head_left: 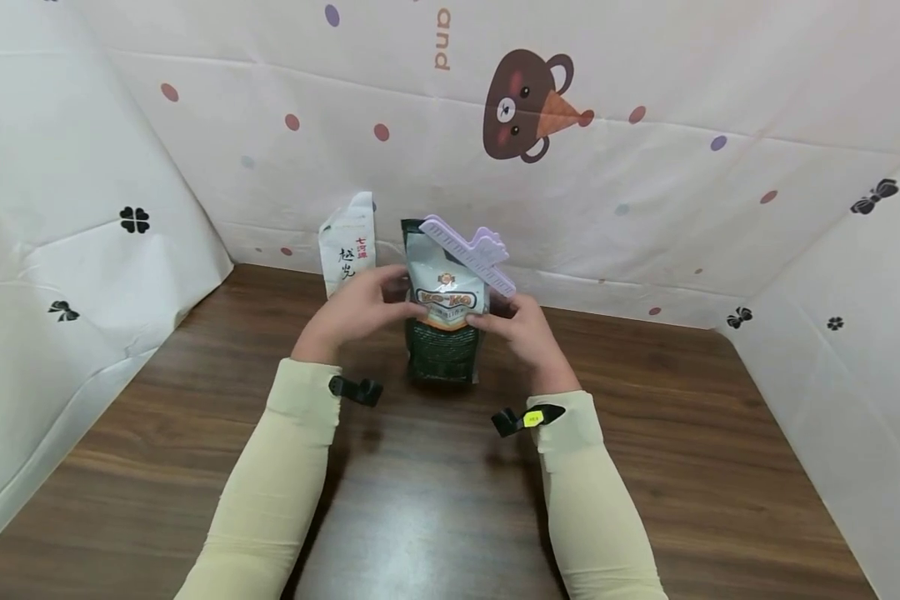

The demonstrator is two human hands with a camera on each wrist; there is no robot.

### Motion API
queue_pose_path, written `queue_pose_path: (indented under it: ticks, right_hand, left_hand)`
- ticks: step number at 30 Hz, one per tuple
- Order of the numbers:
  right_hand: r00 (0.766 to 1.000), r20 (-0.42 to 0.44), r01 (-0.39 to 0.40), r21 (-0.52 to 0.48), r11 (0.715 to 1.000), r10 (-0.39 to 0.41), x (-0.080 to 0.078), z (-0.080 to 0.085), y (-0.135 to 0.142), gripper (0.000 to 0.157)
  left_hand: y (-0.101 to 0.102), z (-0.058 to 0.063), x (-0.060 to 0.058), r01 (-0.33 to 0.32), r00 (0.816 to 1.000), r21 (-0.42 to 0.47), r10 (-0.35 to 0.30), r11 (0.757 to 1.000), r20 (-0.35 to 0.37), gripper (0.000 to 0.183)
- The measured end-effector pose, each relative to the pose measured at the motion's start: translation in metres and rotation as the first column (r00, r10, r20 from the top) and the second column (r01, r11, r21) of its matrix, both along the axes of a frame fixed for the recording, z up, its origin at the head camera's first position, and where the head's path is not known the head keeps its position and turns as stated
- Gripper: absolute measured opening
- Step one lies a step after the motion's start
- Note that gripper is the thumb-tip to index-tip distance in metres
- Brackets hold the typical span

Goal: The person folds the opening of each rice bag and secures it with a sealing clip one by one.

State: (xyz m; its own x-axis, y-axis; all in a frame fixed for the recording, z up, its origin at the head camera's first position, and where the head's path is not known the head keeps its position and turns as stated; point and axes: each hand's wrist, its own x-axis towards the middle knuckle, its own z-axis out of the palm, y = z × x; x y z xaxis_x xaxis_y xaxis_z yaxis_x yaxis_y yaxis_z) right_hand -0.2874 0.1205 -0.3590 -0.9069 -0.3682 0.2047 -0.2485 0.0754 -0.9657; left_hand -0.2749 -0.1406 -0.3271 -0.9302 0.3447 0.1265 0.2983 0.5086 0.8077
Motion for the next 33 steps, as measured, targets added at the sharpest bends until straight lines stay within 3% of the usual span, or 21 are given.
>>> queue_pose_path:
  ticks: [8,13,24,33]
  right_hand:
    - [0.988,0.072,0.14,-0.049,0.989,-0.136,-0.01,0.001,0.022,0.048]
    - [0.976,0.104,0.206,-0.125,0.97,-0.194,-0.017,-0.002,0.031,0.043]
    - [0.945,0.195,0.314,-0.33,0.89,-0.261,-0.03,-0.011,0.044,0.048]
    - [0.915,0.248,0.397,-0.406,0.823,-0.319,-0.039,-0.024,0.059,0.05]
  left_hand:
    - [0.031,0.002,-0.024,-0.002,0.999,0.037,0.001,0.999,0.042,0.071]
    - [0.052,-0.001,-0.037,-0.002,0.999,0.044,0.0,0.999,0.038,0.07]
    - [0.093,-0.007,-0.057,-0.057,0.997,0.092,0.052,0.994,0.063,0.066]
    - [0.125,-0.022,-0.074,-0.071,0.993,0.097,0.062,0.993,0.099,0.062]
